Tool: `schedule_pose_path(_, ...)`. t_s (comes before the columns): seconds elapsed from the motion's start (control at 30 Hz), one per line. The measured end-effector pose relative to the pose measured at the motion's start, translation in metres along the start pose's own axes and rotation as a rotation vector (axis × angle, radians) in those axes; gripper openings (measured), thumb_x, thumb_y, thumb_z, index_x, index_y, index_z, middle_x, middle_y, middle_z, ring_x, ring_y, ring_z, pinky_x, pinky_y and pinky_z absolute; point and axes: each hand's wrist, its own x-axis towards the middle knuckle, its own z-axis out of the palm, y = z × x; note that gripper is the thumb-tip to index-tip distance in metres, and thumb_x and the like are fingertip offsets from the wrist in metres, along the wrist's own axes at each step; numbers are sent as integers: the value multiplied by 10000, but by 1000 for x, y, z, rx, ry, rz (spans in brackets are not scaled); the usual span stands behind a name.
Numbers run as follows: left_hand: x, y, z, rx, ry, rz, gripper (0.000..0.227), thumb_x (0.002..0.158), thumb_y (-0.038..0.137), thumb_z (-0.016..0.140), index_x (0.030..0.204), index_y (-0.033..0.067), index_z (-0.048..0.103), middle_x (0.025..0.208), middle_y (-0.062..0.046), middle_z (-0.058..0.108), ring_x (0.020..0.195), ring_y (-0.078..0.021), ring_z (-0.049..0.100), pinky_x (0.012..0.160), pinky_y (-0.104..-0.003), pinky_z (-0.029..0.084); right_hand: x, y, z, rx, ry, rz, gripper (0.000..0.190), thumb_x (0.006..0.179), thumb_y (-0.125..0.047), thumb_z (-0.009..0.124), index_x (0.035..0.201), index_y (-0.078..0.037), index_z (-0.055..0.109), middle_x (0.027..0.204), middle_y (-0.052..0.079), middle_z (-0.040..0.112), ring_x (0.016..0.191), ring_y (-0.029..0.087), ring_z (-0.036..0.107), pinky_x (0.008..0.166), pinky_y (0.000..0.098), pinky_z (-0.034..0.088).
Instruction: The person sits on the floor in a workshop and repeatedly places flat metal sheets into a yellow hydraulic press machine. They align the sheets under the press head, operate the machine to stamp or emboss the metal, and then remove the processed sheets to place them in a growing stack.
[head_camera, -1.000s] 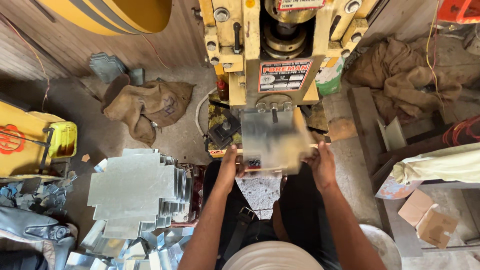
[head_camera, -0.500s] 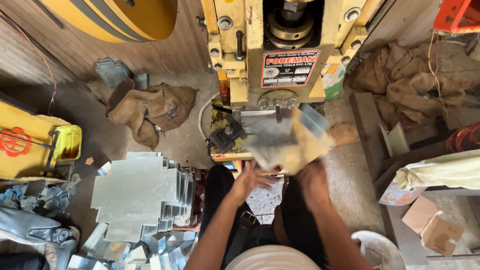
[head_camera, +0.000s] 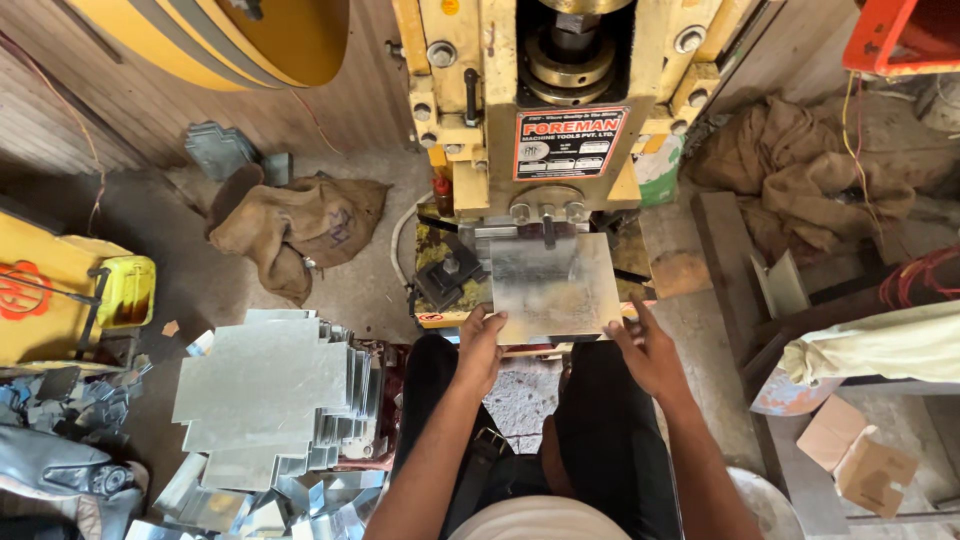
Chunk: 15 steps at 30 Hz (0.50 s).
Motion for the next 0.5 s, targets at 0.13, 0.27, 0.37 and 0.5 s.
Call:
schedule_pose_path(0.13, -26, 1, -16, 186, -55, 99, 215, 1018, 111, 534, 1168, -21, 613, 737, -60, 639, 572, -110, 555, 479, -262, 426, -10, 21, 12, 346, -132, 352, 643, 930, -154, 671, 1527, -38, 465, 767, 100, 722, 675, 129, 590, 644, 275, 475)
schedule_pose_path(0.27, -40, 14, -21, 348, -59, 162, 296, 1010, 109, 499, 1290, 69, 586, 573, -14, 539, 468, -82, 482, 432, -249, 370, -3, 19, 20, 490, -112, 339, 663, 918, -124, 659, 1546, -54, 456, 760, 92, 712, 668, 121, 583, 648, 265, 493)
schedule_pose_path(0.37, -26, 22, -23, 307, -78, 191, 275, 1003, 65, 499, 1251, -10, 590, 557, -35, 520, 436, -105, 457, 413, -265, 348, 13, 16, 23, 506, -154, 336, 582, 955, -109, 647, 1510, -40, 484, 784, 85, 709, 695, 143, 657, 647, 274, 499)
schedule_pose_path(0.5, -30, 24, -18, 214, -75, 89, 340, 1003, 96, 475, 1325, 9, 540, 575, -48, 572, 447, -109, 477, 423, -268, 353, 19, 6, 15, 522, -136, 455, 505, 995, -197, 567, 1476, -43, 552, 817, 68, 707, 685, 174, 668, 634, 281, 488)
